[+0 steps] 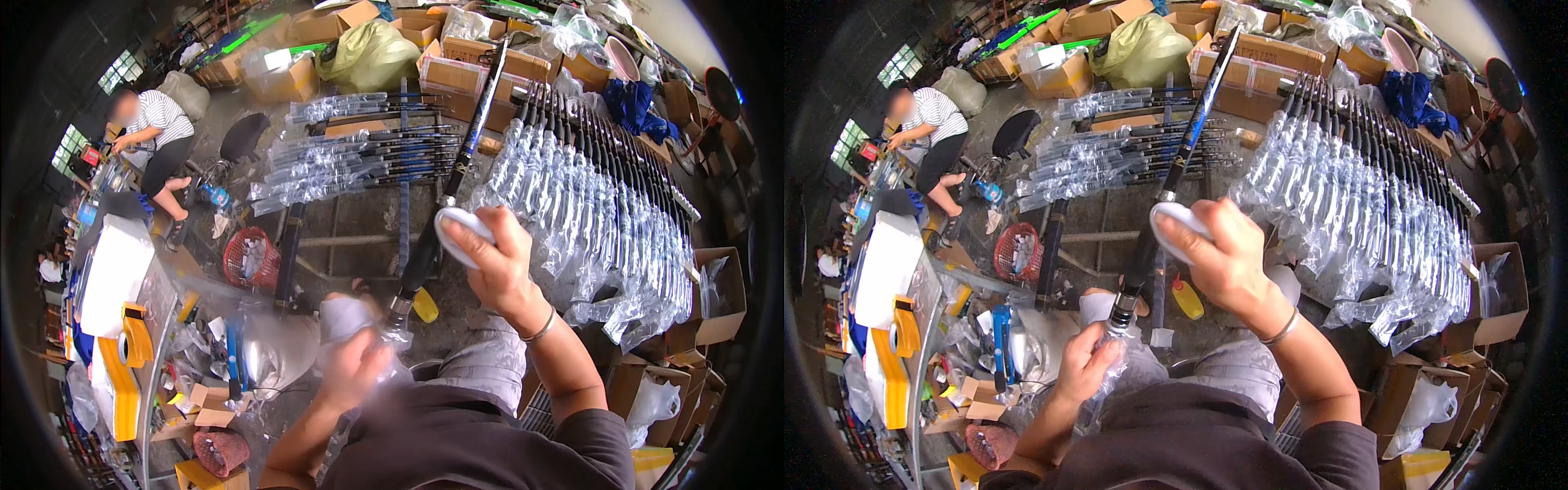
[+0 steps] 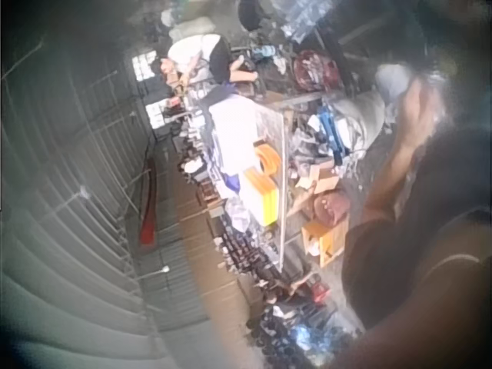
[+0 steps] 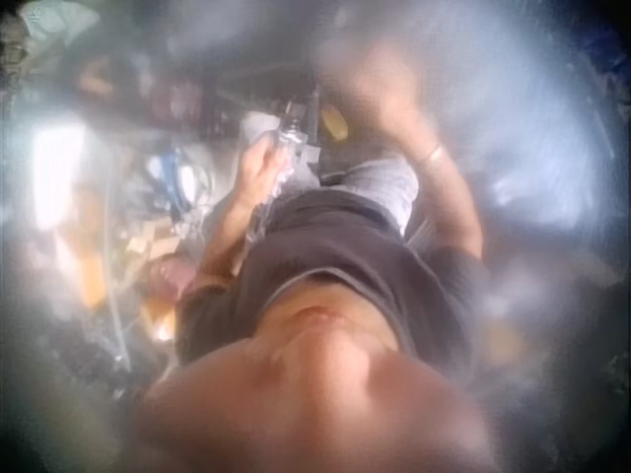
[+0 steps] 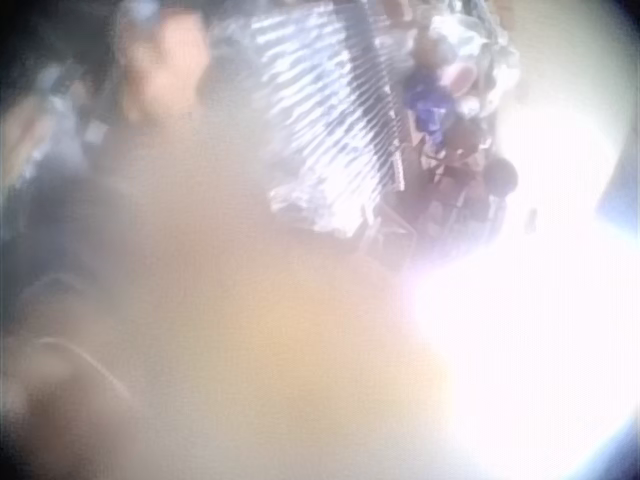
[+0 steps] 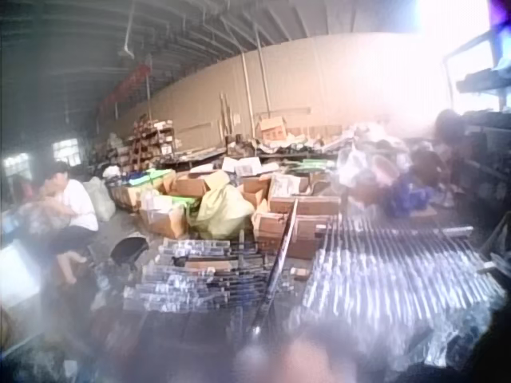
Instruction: The person sits on the floor in a cluttered workshop and wipes the handles of fishing rods with a white cloth. They pick up rods from a nearby rack, wipe the handle area, and place them back. Another person is visible in the background working at a table.
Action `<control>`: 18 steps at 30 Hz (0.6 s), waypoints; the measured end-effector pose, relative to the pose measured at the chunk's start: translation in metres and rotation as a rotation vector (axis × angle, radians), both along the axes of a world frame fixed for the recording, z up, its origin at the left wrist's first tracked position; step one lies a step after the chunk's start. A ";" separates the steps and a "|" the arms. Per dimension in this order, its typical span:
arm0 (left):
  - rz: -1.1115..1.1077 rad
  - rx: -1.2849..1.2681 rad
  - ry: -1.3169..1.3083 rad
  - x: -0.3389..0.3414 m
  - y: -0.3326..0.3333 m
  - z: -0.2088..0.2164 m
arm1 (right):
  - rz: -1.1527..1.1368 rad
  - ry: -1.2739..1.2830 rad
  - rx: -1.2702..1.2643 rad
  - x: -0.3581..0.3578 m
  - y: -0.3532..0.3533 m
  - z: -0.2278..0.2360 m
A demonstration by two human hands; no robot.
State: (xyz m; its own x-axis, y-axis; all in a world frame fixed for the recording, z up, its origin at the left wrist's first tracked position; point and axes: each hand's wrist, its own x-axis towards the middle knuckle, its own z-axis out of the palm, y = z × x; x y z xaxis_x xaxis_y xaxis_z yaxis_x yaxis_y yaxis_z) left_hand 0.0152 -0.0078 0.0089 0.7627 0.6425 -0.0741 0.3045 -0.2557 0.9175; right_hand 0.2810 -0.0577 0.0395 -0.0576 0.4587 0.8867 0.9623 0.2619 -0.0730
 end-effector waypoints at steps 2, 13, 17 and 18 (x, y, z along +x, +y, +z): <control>0.011 0.057 0.019 0.001 -0.001 0.002 | 0.052 -0.009 0.047 -0.010 -0.001 -0.002; 0.203 0.459 0.020 0.009 -0.011 0.006 | 0.124 -0.156 -0.151 -0.014 -0.015 0.004; 0.234 0.593 -0.052 0.019 -0.011 0.008 | 0.011 -0.095 -0.062 -0.012 -0.008 -0.001; 0.237 0.629 -0.031 0.016 -0.012 0.005 | 0.057 -0.134 -0.091 -0.022 -0.014 0.001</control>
State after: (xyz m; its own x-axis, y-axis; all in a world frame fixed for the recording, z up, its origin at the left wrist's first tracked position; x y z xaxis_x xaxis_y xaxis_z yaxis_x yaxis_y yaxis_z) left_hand 0.0312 -0.0196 0.0140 0.5914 0.7064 0.3889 0.3945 -0.6741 0.6245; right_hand 0.2586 -0.0712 0.0405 -0.2012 0.5290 0.8244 0.9487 0.3149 0.0294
